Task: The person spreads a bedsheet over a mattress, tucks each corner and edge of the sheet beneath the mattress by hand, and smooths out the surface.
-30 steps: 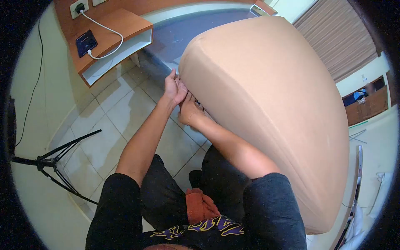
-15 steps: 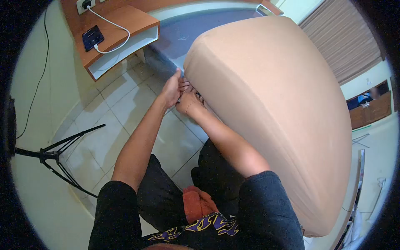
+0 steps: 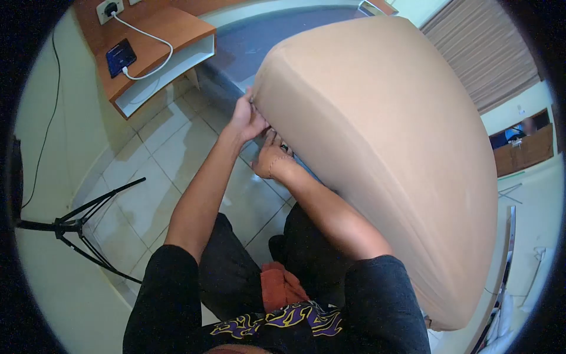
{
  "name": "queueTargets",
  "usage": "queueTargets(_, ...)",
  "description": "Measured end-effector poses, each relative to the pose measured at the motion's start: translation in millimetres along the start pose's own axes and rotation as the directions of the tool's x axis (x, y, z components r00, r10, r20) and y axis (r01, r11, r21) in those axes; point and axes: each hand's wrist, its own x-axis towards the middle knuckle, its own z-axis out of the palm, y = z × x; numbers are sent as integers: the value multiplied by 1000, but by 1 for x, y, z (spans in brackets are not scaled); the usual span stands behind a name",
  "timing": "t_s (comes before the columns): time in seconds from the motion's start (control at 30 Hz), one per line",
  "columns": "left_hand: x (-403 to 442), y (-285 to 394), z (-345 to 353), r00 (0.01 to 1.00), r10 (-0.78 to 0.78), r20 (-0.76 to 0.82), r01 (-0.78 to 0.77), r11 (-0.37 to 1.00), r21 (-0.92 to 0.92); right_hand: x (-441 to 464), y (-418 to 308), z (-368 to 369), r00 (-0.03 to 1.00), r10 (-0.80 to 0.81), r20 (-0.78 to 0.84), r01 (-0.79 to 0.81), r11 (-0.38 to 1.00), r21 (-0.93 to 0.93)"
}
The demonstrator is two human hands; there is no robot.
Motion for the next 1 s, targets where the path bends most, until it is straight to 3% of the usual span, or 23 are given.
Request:
queueTargets(0.03,-3,11,1,1000,13,1,-13,1000,0,9,-3,2,999,44,-28,-43,997,59)
queueTargets(0.1,-14,32,-9,955,-158,-249,253,874,416,17,-12,2,995,87,-45,-81,990,113)
queueTargets(0.13,-18,39,-15,953,-156,-258,255,875,411,16,-19,1,990,117,-76,-112,991,67)
queueTargets(0.2,-27,52,-25,909,44,-414,245,747,618,23,-34,7,986,134,-98,-132,991,28)
queueTargets(0.27,-27,45,-37,900,42,-435,274,721,636,39,-45,11,955,278,-106,-275,960,50)
queueTargets(0.33,-23,32,-34,930,-213,-299,321,868,380,46,-49,11,952,297,-69,-299,954,-26)
queueTargets(0.37,-23,21,-28,953,-118,-278,229,883,409,46,-49,11,945,325,-38,-327,939,-106)
queueTargets(0.4,-22,15,-25,954,-121,-274,230,883,410,43,-43,11,943,330,-39,-332,937,-104)
queueTargets(0.47,-18,9,-19,986,-127,-108,139,984,112,30,-26,10,989,140,-53,-148,971,-187)
queueTargets(0.5,-16,6,-16,987,-126,-102,137,985,109,21,-22,12,988,144,-56,-153,969,-192)
queueTargets(0.57,-10,-3,-15,989,-128,-68,102,947,-305,-7,-21,10,998,-7,56,19,978,-208)
queueTargets(0.6,-6,-9,-13,989,-131,-61,107,946,-305,-8,-16,11,999,-2,53,13,978,-207)
queueTargets(0.67,-1,-18,-10,1000,-5,14,10,927,-376,-13,-12,10,908,-386,161,394,919,-23)
queueTargets(0.8,-3,-11,-7,999,-14,46,33,897,-441,-21,-29,-4,929,-321,186,345,931,-116)
queueTargets(0.87,-1,-11,-1,1000,19,23,-18,998,-55,-18,-32,-6,913,-299,279,347,927,-142)
queueTargets(0.9,-2,-8,-3,999,22,26,-21,999,-51,-16,-30,-3,913,-302,273,348,926,-142)
queueTargets(0.97,-15,5,0,930,-288,-227,289,957,-28,-13,-26,8,886,-341,314,417,883,-218)
queueTargets(1.0,-20,6,3,928,-289,-235,289,957,-32,-14,-25,9,882,-345,320,422,881,-214)
